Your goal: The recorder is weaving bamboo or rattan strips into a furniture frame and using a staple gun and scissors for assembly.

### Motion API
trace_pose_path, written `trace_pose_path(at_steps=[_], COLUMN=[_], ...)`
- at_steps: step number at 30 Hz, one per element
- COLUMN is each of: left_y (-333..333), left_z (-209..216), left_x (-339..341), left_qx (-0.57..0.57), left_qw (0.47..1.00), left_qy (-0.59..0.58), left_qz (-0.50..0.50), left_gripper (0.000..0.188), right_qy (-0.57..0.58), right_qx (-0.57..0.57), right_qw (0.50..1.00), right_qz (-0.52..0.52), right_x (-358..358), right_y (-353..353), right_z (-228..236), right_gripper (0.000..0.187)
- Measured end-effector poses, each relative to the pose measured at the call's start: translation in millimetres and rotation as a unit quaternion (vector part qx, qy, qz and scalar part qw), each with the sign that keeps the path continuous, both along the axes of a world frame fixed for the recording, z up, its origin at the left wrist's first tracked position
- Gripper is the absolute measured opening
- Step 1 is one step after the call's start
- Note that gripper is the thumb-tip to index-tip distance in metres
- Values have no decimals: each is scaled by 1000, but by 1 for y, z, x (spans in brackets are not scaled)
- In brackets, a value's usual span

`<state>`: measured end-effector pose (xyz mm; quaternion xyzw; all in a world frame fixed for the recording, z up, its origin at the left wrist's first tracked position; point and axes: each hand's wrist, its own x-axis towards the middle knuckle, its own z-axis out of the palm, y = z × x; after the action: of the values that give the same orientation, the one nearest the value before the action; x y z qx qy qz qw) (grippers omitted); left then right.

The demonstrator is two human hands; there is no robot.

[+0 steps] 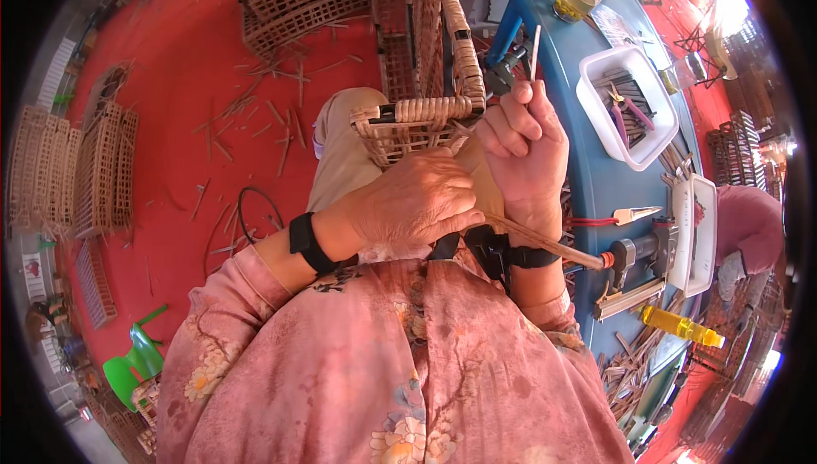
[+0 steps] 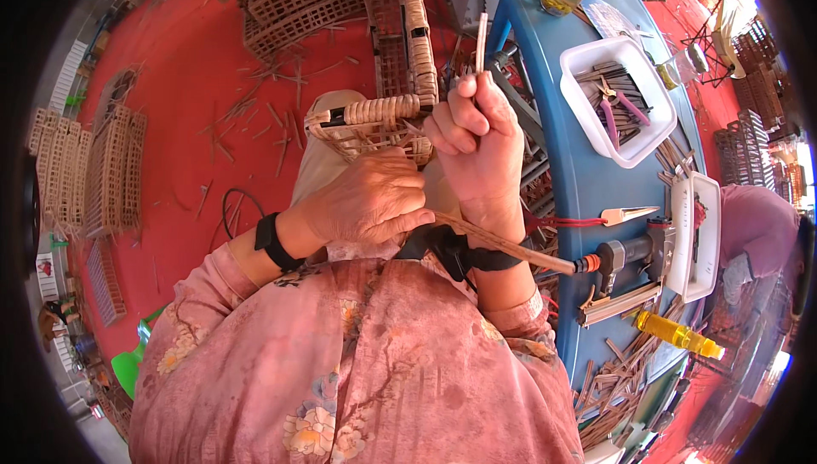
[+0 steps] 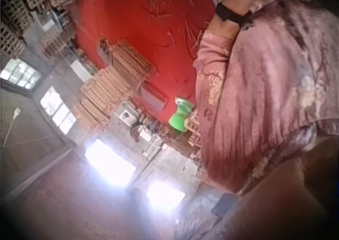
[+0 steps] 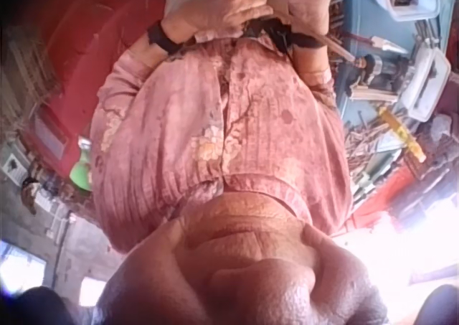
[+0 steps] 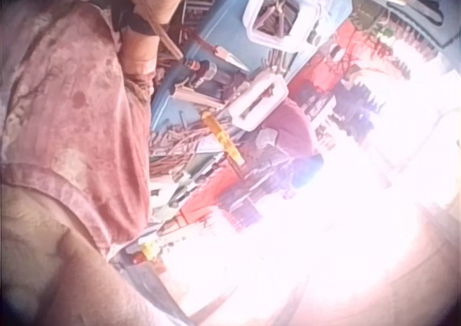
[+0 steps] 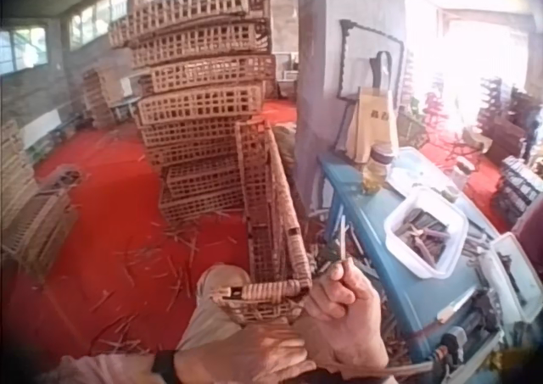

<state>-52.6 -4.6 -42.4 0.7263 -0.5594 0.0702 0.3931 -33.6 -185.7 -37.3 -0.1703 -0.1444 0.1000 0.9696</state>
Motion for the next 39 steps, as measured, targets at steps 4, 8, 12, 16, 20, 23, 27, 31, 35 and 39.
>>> trace_pose_path(at_steps=[4,8,12,16,20,23,27,31,35,39], left_y=[4,4,8,8,11,13,15,8,5,3], left_z=[-8,-5,-2,-7,-10,-12,-6,21,56,67], left_x=[4,13,22,22,25,25,17,4,28,49], left_qx=[-14,9,21,36,71,89,115,39,8,98], left_qw=[1000,1000,999,999,996,992,992,998,964,914], left_qy=[-1,-20,-26,-19,-56,-82,-45,-31,-42,303], left_qz=[2,-11,-10,-25,-26,-23,-4,32,261,253], left_gripper=[39,39,43,45,45,42,26,21,26,30], right_qy=[-46,-1,-20,-28,-23,-42,-41,-51,-51,-61], right_qx=[-144,-247,-328,-237,-151,-157,-195,-187,-182,-143], right_qw=[984,957,939,966,986,985,977,979,978,985], right_qz=[-96,-150,-107,-95,-64,-57,-72,-65,-83,-78], right_x=[-16,-21,-22,-33,-27,-23,-24,-28,-31,-32], right_y=[1,3,-4,-8,-13,-15,-10,-9,-8,-7], right_z=[22,46,39,5,-10,-12,-6,-13,-16,-19], right_gripper=[33,28,29,35,31,30,31,34,36,37])
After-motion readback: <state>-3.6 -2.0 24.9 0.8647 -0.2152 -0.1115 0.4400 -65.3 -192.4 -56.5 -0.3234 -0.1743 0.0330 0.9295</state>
